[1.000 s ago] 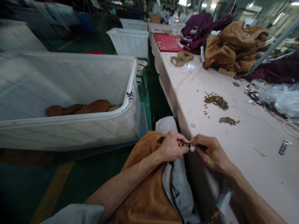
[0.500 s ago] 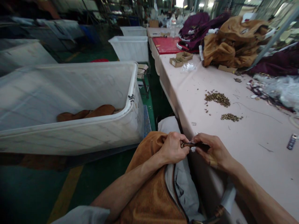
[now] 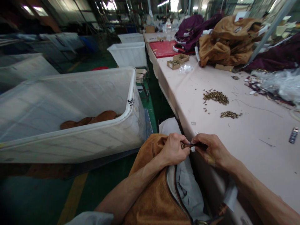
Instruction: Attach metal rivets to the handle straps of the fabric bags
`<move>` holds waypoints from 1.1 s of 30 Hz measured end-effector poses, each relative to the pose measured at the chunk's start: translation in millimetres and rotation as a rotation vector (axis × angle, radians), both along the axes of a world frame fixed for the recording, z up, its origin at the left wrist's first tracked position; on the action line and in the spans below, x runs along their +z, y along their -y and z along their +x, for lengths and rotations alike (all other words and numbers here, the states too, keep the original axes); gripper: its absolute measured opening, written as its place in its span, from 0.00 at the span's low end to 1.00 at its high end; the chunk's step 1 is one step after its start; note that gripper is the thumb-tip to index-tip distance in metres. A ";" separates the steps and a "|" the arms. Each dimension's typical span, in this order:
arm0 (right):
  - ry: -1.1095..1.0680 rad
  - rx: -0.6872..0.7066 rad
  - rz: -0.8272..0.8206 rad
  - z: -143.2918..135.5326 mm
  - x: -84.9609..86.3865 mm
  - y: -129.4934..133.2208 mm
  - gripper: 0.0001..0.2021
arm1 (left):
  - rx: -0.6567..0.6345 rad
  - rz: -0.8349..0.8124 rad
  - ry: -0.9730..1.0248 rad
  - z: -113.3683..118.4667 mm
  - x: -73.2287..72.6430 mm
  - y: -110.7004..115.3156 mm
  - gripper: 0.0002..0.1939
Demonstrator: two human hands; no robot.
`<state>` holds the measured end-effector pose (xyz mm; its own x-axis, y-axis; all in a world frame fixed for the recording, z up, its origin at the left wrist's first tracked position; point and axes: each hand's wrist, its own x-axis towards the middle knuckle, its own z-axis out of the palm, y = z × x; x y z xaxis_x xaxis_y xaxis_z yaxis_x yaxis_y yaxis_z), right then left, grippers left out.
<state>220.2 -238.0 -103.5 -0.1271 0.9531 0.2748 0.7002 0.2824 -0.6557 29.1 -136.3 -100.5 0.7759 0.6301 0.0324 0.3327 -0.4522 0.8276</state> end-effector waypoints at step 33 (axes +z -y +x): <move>-0.297 -0.317 -0.085 2.5 35.6 14.7 0.15 | -0.219 -0.500 0.284 -11.3 20.1 -46.3 0.18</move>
<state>222.8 -252.7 -67.9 0.2482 0.9529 0.1741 0.5215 0.0200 -0.8530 17.8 -89.9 -80.5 0.8936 0.4490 -0.0019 0.0116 -0.0189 0.9998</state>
